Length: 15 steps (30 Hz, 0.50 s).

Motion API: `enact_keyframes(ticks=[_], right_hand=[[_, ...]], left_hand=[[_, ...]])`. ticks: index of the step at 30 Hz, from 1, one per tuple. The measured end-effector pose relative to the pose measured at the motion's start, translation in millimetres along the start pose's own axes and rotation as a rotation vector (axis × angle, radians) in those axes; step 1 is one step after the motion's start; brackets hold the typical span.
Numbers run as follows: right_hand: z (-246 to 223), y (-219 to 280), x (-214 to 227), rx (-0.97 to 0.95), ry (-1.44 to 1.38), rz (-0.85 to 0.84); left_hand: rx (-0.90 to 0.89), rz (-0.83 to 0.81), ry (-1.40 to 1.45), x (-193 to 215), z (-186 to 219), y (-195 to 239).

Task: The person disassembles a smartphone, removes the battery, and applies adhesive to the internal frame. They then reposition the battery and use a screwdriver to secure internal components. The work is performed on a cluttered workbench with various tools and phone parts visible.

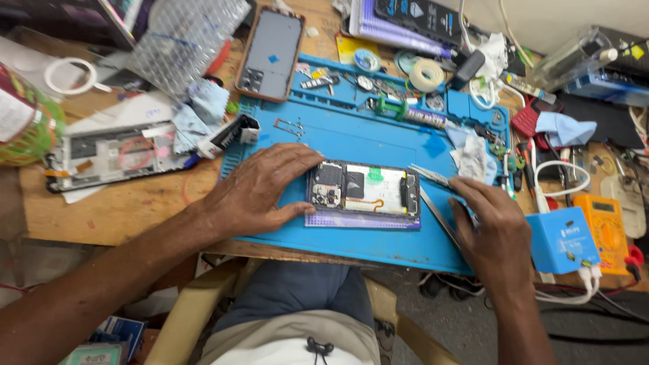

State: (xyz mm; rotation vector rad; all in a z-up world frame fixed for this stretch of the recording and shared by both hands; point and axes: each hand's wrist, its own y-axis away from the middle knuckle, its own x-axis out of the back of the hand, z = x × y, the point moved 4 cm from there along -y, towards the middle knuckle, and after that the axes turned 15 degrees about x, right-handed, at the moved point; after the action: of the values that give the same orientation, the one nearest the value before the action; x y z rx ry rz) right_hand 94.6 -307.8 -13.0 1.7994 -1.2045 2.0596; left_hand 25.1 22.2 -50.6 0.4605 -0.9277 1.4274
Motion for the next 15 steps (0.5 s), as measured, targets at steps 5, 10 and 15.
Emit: enact_keyframes(ticks=[5, 10, 15], right_hand=[[-16.0, -24.1, -7.6, 0.092, -0.133, -0.045], [-31.5, -29.8, -25.0, 0.285, -0.133, -0.175], [-30.4, -23.8, -32.0, 0.258, -0.189, -0.226]], left_hand=[[-0.015, 0.025, -0.035, 6.4, 9.8, -2.3], [0.05, 0.001, -0.046, 5.3, 11.4, -3.9], [0.085, -0.046, -0.053, 2.8, 9.1, 0.8]])
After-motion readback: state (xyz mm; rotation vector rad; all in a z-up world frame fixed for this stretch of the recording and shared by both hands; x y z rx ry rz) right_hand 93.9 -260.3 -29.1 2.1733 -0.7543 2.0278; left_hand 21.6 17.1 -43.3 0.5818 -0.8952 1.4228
